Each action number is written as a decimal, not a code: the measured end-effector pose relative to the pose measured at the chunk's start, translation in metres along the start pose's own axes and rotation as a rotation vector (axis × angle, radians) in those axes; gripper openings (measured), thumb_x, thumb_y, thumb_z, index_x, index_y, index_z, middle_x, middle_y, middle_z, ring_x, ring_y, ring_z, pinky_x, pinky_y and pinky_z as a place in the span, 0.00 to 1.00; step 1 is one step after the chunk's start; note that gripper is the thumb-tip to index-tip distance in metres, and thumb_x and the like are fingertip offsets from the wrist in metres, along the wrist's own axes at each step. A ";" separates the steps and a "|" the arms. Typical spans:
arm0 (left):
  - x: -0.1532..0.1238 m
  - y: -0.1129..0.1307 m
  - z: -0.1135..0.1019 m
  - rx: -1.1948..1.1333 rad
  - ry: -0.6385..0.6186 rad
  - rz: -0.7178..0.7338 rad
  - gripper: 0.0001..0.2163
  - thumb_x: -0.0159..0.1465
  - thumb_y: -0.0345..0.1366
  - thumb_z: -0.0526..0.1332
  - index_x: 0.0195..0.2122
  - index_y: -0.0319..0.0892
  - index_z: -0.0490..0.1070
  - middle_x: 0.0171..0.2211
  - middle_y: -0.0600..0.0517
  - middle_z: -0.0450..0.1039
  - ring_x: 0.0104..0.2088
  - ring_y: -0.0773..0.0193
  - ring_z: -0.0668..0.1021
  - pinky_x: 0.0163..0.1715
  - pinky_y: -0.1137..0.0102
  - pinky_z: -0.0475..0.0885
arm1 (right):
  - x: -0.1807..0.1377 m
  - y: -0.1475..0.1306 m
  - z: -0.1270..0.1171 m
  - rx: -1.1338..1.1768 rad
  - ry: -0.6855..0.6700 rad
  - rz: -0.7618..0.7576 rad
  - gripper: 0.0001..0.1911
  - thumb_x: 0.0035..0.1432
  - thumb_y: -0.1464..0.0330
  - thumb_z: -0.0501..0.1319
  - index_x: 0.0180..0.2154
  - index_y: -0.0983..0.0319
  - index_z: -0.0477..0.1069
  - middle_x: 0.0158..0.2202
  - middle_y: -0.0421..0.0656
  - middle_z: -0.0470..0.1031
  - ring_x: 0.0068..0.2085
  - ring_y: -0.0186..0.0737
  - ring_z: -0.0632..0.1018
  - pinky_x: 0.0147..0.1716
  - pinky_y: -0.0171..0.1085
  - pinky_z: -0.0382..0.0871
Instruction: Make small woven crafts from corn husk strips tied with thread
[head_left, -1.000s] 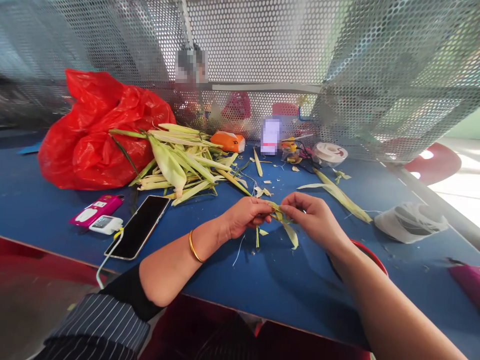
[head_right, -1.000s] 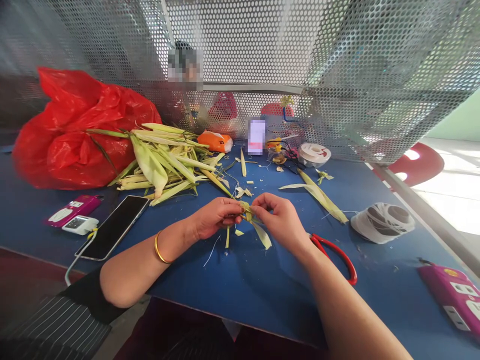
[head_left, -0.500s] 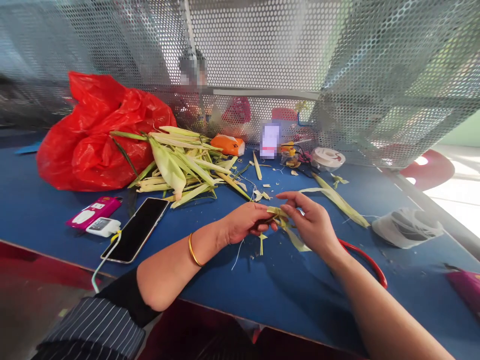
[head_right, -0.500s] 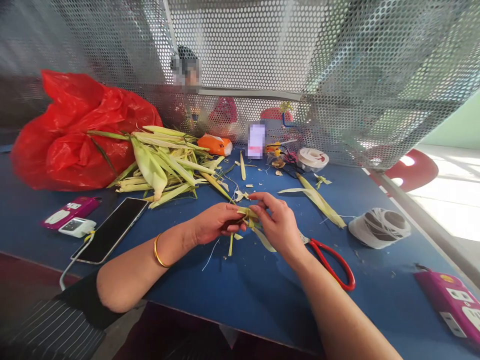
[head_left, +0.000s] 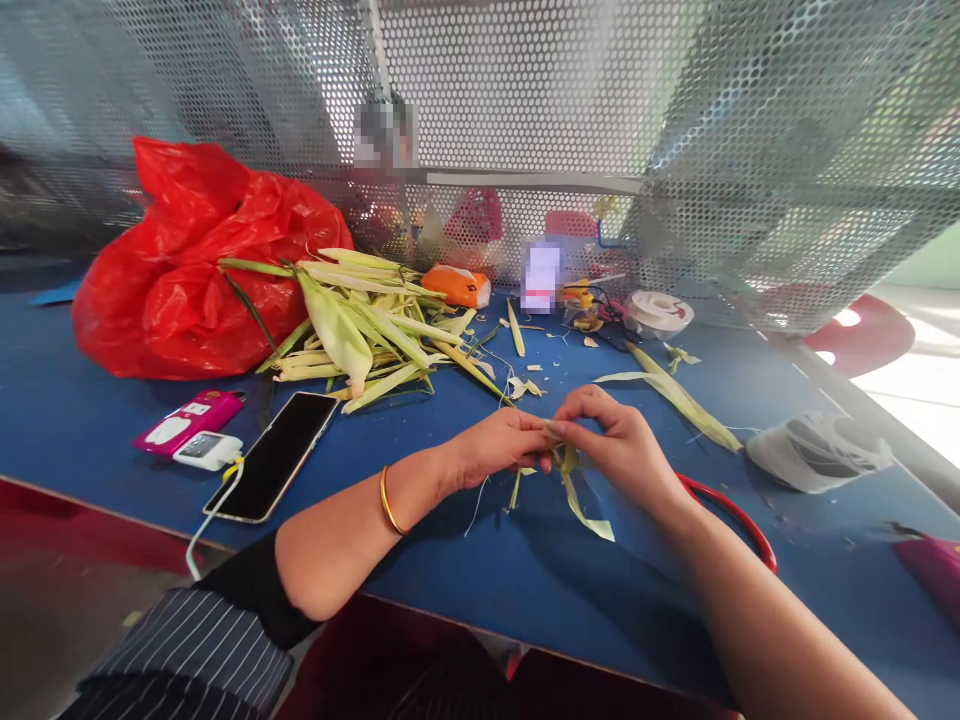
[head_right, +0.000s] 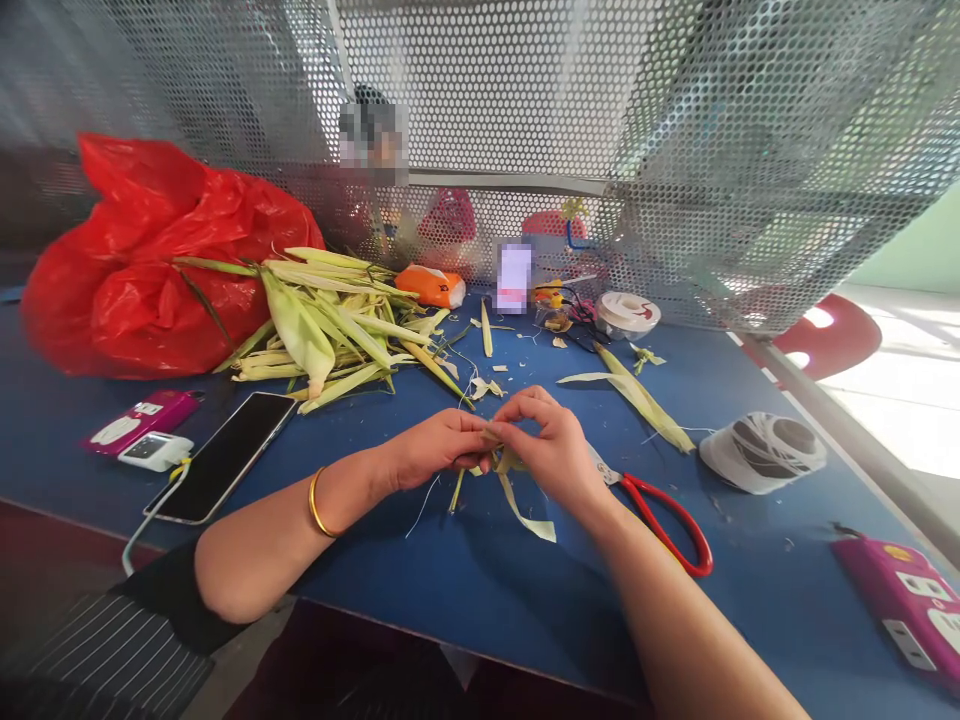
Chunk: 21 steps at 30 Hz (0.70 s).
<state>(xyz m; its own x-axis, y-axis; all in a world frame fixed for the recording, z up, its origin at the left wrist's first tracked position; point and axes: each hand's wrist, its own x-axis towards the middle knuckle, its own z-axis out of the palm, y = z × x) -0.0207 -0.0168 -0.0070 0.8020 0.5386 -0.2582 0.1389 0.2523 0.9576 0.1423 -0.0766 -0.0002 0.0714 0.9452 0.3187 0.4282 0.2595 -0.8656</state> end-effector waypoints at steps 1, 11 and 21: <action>0.000 0.000 0.000 0.019 -0.007 0.006 0.16 0.58 0.48 0.64 0.28 0.38 0.73 0.21 0.54 0.69 0.21 0.73 0.63 0.23 0.72 0.52 | 0.000 0.000 0.000 0.046 0.006 0.042 0.10 0.53 0.61 0.64 0.25 0.60 0.72 0.29 0.40 0.72 0.32 0.38 0.72 0.34 0.38 0.65; -0.003 0.000 0.008 0.274 -0.188 -0.009 0.13 0.60 0.32 0.58 0.18 0.39 0.69 0.19 0.54 0.68 0.23 0.70 0.67 0.28 0.72 0.60 | 0.000 -0.005 0.007 0.299 0.003 0.223 0.15 0.55 0.57 0.63 0.27 0.60 0.66 0.19 0.34 0.66 0.18 0.29 0.63 0.19 0.33 0.56; -0.007 0.010 0.009 0.232 -0.194 -0.045 0.11 0.60 0.31 0.55 0.29 0.39 0.77 0.21 0.54 0.68 0.23 0.70 0.65 0.26 0.74 0.59 | 0.002 0.002 0.010 0.437 0.231 0.178 0.10 0.59 0.60 0.60 0.32 0.59 0.63 0.33 0.42 0.80 0.35 0.39 0.81 0.34 0.37 0.68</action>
<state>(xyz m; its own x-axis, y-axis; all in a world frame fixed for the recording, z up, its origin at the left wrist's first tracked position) -0.0202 -0.0251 0.0051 0.8848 0.3624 -0.2929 0.2876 0.0697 0.9552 0.1346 -0.0727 -0.0051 0.3270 0.9265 0.1861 -0.0206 0.2038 -0.9788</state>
